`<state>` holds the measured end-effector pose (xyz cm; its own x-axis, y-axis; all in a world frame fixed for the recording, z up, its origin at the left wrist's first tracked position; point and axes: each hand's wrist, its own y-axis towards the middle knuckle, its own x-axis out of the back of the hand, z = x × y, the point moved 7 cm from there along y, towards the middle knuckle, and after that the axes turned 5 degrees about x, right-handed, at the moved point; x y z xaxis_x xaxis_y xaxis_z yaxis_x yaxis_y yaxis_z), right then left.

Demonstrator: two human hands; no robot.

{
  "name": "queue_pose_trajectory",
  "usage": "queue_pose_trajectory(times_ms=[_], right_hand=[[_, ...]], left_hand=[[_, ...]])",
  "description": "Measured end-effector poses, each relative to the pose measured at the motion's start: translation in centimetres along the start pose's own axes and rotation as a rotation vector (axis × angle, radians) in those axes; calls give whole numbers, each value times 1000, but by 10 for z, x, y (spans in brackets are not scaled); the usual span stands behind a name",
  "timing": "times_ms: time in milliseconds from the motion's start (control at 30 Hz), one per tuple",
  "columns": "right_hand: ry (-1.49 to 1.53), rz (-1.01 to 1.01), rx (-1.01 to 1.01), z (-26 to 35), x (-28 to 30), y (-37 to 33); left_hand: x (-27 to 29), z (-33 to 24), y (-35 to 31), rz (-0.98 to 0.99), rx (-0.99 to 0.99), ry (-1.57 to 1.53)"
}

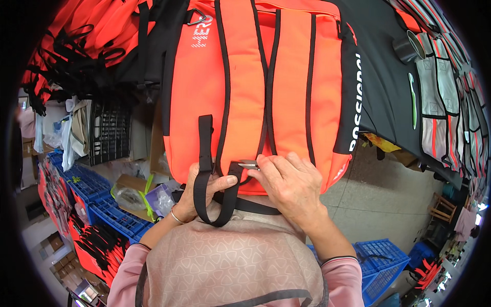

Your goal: Inspecting and cleaning loose threads on backpacks and garment bags in a factory setting.

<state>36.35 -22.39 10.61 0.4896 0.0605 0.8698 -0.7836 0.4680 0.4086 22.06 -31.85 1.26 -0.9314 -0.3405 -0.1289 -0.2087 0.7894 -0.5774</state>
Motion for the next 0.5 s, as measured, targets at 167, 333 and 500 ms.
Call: queue_pose_trajectory(times_ms=[167, 333, 500], right_hand=[[7, 50, -18, 1, -5, 2], [88, 52, -104, -6, -8, 1], [138, 70, -155, -9, -8, 1]], left_hand=[[0, 0, -1, 5, 19, -20], [-3, -5, -4, 14, 28, -43], [-2, -1, -2, 36, -31, -27]])
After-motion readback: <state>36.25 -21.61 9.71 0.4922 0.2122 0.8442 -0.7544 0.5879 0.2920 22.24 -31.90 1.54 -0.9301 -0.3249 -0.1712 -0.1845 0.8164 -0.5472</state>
